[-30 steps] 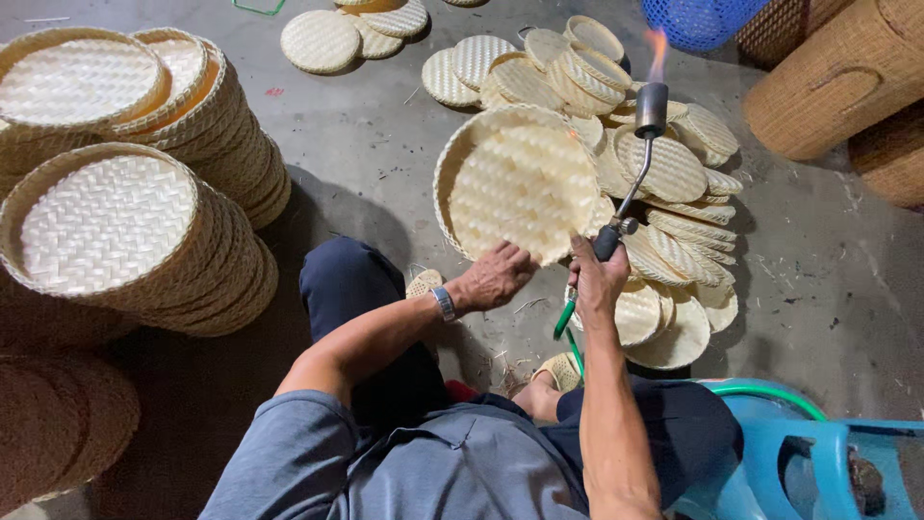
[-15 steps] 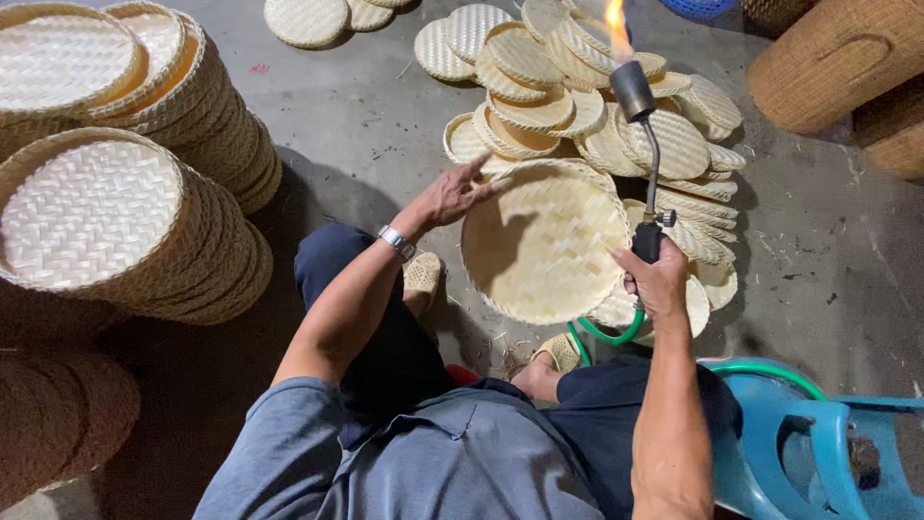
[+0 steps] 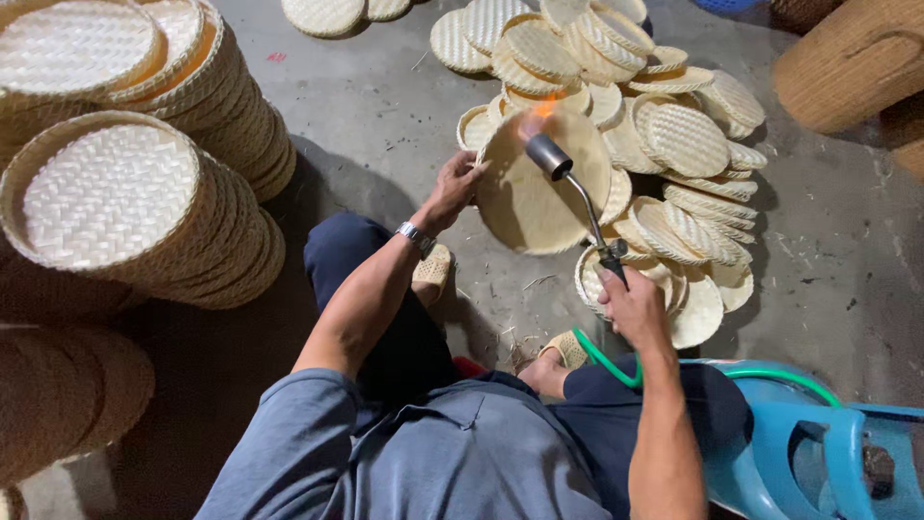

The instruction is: The person sits on the floor and uses a handheld blowtorch to apply heat to the surface of round woven baskets. They pick up baskets from a pile, rotate them to treat different areas with the flame, and then place them back down. The process is repeated for multiple baskets.

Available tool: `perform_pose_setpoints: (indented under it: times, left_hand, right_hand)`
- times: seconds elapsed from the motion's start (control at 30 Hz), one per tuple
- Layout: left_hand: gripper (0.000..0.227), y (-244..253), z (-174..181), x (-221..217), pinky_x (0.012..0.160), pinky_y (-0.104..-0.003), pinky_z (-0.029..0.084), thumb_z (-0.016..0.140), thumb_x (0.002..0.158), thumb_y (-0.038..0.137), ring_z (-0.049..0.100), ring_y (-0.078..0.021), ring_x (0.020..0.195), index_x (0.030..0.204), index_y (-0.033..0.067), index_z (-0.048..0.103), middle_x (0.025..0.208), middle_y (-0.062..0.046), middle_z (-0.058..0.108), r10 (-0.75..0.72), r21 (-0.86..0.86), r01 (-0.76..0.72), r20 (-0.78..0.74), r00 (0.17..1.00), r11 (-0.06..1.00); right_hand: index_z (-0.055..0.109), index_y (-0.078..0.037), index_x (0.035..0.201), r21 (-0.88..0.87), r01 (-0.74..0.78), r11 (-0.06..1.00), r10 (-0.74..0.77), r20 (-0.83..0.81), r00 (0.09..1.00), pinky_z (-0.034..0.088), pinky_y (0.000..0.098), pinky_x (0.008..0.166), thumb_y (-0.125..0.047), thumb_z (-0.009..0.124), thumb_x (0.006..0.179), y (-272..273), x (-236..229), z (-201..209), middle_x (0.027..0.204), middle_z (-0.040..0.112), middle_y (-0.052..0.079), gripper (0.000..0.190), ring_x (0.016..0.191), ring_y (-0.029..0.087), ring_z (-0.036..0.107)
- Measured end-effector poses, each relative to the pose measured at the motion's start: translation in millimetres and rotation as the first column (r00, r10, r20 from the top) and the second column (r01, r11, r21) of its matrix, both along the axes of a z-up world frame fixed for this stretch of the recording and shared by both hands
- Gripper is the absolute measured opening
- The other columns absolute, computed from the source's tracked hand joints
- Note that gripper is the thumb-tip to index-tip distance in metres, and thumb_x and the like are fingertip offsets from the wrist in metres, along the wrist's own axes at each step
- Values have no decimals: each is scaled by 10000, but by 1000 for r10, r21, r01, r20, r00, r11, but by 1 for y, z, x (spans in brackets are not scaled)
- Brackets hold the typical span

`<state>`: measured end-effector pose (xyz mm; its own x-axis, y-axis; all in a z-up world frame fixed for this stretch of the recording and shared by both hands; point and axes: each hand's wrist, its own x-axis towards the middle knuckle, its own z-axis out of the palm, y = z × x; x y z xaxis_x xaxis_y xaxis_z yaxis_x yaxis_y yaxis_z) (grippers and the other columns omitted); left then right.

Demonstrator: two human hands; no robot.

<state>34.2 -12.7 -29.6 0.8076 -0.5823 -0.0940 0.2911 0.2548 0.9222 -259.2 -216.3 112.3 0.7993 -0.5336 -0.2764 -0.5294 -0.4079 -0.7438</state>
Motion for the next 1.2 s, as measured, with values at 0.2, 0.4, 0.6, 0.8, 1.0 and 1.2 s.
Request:
perform_pose_setpoints:
  times: [0.2,0.4,0.6,0.8,1.0,1.2]
  left_hand:
    - [344,-8,-26,11,666,-303,562,626,978,139,653,-160,827,1287,38,511,1058,-126,682,238,-21,-238,39,970,971]
    - [277,-3,-25,16,566,-285,501,546,980,94,582,-164,713,1245,46,481,975,-146,654,397,-166,-396,-27,917,903]
    - [242,-4,-22,22,618,-288,555,512,953,32,620,-143,790,1192,54,491,1027,-96,637,496,-232,-506,-107,862,830]
    - [228,-3,-29,27,623,-282,568,527,944,27,626,-134,798,1166,65,488,1028,-72,625,519,-261,-551,-186,834,793]
    - [223,-6,-45,31,598,-292,543,552,956,27,577,-135,756,1172,48,503,1011,-83,608,550,-275,-566,-139,823,777]
    - [225,-3,-36,25,619,-318,585,544,941,42,626,-138,787,1157,67,487,1031,-64,605,531,-203,-564,-198,824,800]
  right_hand:
    - [679,-13,901,-15,-106,994,105,-19,994,456,359,468,-414,608,987,9,-15,-10,638,620,99,416,494,173,544]
    - [683,-34,970,-179,-102,979,79,-128,989,537,464,632,-384,594,979,22,-22,-6,709,693,176,361,635,368,695]
    - [686,-16,1019,-443,-163,882,189,14,982,506,513,669,-344,608,1023,36,-18,-10,802,668,251,337,801,461,651]
    - [661,-2,931,-378,-218,900,232,-10,973,513,522,697,-374,616,983,35,-16,-16,790,682,252,378,808,468,661]
    - [693,-16,972,-356,-134,925,153,28,988,513,521,713,-403,592,991,9,-5,-18,798,693,240,400,783,448,674]
    - [679,-17,995,-338,-44,940,64,48,997,522,491,704,-395,567,996,-7,1,-10,797,707,217,394,739,393,703]
